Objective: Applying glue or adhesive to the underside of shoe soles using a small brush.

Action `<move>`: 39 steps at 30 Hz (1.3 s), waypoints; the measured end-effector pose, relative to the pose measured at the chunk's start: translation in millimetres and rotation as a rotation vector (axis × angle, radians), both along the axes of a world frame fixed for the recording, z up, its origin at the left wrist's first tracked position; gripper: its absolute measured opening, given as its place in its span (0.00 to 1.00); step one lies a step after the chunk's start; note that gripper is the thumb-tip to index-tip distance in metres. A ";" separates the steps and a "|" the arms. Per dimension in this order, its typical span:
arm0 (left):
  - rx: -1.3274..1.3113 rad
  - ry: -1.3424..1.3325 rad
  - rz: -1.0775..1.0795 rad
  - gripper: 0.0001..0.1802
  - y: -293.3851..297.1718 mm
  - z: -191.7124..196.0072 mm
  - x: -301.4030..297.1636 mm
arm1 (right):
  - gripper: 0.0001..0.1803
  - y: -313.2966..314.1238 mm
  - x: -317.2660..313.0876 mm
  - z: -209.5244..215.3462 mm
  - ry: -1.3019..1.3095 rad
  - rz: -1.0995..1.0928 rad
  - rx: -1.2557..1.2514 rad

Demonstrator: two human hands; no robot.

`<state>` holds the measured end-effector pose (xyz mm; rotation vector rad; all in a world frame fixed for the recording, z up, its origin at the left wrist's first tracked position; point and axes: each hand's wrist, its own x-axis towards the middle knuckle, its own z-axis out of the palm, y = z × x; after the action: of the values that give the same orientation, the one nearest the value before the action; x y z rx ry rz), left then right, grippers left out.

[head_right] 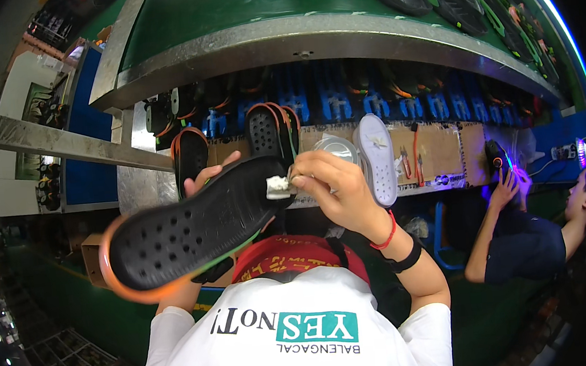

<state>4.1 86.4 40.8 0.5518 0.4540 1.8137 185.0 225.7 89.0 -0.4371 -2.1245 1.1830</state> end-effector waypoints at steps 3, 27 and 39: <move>0.167 0.138 0.146 0.28 9.8 -18.4 2.8 | 0.04 -6.2 3.2 2.5 -0.071 0.076 -0.093; 0.119 0.836 0.158 0.26 11.2 -35.0 -23.8 | 0.07 -1.3 -4.8 -0.1 -0.203 0.099 0.274; 0.116 0.808 0.227 0.26 22.2 -51.6 -25.2 | 0.06 2.8 -1.7 -0.5 -0.131 0.274 0.084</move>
<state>-21.1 108.6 -10.8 1.3696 0.9851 1.7789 183.4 228.5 88.5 -0.1930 -2.3961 1.2366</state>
